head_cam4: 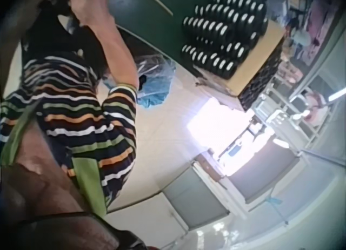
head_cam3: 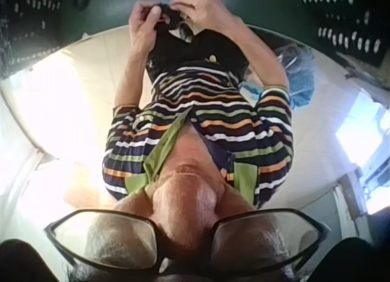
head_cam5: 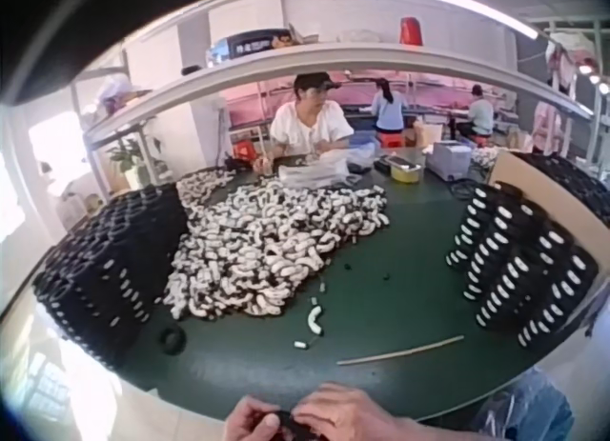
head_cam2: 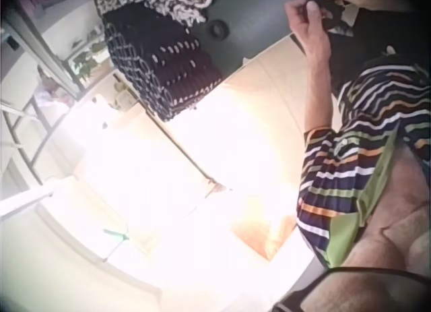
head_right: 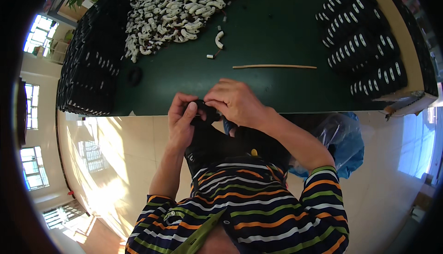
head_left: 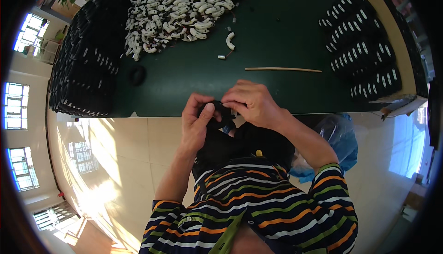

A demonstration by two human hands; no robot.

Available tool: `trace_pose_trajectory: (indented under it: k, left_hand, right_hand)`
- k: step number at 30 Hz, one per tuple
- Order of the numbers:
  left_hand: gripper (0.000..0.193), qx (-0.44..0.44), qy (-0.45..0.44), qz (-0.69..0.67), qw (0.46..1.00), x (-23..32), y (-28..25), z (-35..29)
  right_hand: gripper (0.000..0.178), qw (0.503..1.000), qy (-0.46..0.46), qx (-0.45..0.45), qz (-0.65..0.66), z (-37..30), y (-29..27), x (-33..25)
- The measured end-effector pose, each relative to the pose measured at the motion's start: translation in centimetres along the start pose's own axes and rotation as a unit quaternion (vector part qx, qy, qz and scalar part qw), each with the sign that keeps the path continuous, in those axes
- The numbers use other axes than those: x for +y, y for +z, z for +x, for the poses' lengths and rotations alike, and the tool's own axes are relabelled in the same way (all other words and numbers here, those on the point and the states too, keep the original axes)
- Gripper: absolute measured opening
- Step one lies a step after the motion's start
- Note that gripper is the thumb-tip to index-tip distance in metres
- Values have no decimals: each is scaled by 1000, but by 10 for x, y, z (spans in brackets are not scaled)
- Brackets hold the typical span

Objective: Assembling white plastic inserts into black rubber rings at a factory workbench.

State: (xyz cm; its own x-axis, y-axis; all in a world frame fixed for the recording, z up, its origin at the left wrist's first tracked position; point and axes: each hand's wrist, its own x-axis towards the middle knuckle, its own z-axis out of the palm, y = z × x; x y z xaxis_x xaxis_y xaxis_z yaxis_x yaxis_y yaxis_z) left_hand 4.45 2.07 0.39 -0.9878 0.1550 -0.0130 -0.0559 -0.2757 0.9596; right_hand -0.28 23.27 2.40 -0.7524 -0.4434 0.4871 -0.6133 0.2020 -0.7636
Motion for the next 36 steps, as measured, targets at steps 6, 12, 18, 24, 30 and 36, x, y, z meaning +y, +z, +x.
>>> trace_pose_trajectory:
  k: [6,12,18,24,30,36]
  left_hand:
    - [17,-32,-27,-47,998,-2,4,-9]
    - [32,-20,-26,-72,997,8,1,-24]
    - [34,10,-115,-63,991,1,1,-62]
    - [23,25,-261,-12,965,-35,-7,-121]
    - [27,-46,-351,80,932,-31,-6,-151]
    - [34,-94,-287,174,937,-23,-5,-151]
  right_hand:
    - [16,999,-38,32,3,7,-2,1]
    - [20,960,49,114,-250,1,-52,19]
    - [18,924,64,14,-376,-24,-63,53]
    - [10,976,106,49,-182,-43,-36,3]
    - [12,964,192,-182,2,-110,14,-49]
    - [16,959,211,-189,0,-143,30,-48]
